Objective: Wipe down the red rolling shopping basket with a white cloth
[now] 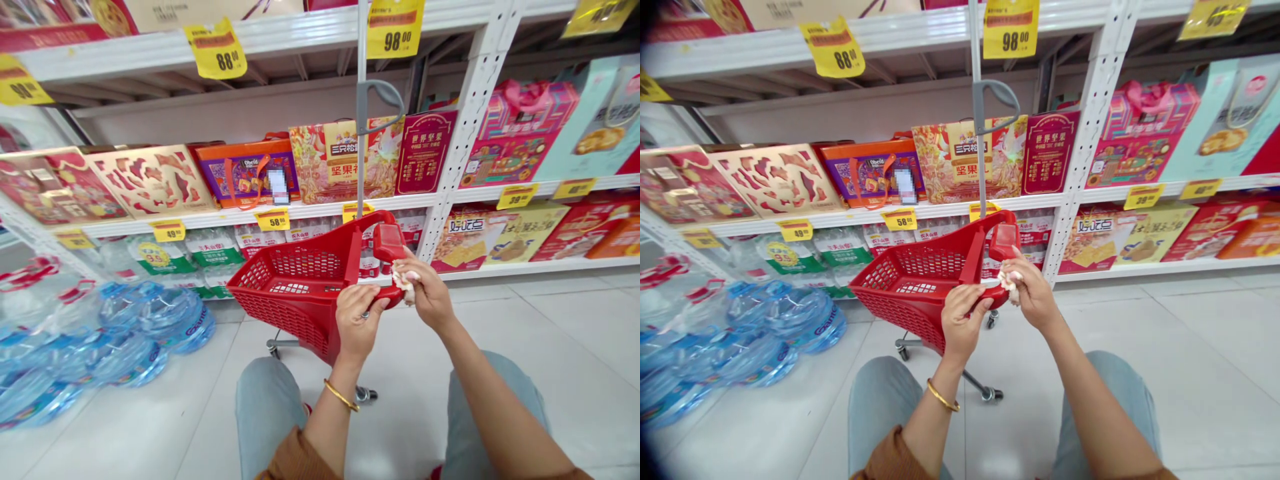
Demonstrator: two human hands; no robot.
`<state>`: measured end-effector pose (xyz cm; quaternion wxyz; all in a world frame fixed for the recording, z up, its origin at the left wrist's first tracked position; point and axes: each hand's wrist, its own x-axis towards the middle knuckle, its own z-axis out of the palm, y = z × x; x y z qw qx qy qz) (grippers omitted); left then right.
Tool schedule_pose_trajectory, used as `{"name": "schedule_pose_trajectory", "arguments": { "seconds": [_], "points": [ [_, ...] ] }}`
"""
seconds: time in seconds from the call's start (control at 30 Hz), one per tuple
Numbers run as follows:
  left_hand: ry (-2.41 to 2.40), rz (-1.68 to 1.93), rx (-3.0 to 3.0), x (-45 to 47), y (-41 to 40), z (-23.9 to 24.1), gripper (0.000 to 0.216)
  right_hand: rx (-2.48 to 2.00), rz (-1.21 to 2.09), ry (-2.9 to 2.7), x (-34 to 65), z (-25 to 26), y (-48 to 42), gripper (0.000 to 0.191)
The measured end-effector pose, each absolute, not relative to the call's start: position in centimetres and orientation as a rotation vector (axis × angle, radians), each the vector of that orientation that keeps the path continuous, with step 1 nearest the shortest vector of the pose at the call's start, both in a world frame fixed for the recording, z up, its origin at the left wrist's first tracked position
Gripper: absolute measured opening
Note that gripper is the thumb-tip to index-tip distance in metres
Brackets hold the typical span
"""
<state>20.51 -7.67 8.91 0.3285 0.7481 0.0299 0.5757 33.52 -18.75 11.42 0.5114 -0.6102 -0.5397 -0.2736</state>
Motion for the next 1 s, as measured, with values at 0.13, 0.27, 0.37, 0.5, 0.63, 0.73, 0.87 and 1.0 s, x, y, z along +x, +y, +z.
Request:
{"name": "schedule_pose_trajectory", "arguments": {
  "seconds": [0.13, 0.27, 0.37, 0.5, 0.63, 0.73, 0.87, 1.0],
  "points": [
    [0.081, 1.501, 1.953, 20.3, -7.6, 9.0, 0.014, -1.460, -0.617, -1.279, 34.5, 11.8, -18.4, 0.024],
    [0.095, 1.514, 1.955, 20.2, -7.7, 8.9, 0.014, -1.459, -0.601, -1.215, 34.0, 11.6, -18.3, 0.021],
    [0.094, 1.500, 1.967, 19.9, -7.9, 9.0, 0.013, -1.458, -0.601, -1.191, 32.7, 11.4, -18.5, 0.019],
    [0.141, 1.448, 2.032, 19.2, -8.6, 9.5, 0.014, -1.504, -0.637, -1.221, 30.3, 11.0, -19.0, 0.022],
    [0.157, 1.383, 2.189, 18.9, -10.3, 10.1, 0.025, -1.500, -0.701, -1.266, 28.2, 10.1, -19.2, 0.030],
    [0.180, 1.399, 2.175, 19.0, -11.3, 10.4, 0.030, -1.483, -0.740, -1.245, 27.7, 9.6, -19.0, 0.030],
    [0.193, 1.413, 2.069, 19.3, -11.5, 10.7, 0.022, -1.462, -0.749, -1.269, 28.6, 9.7, -18.6, 0.026],
    [0.168, 1.467, 1.997, 19.5, -11.4, 10.8, 0.016, -1.422, -0.725, -1.268, 29.7, 10.4, -18.3, 0.017]
  ]
}}
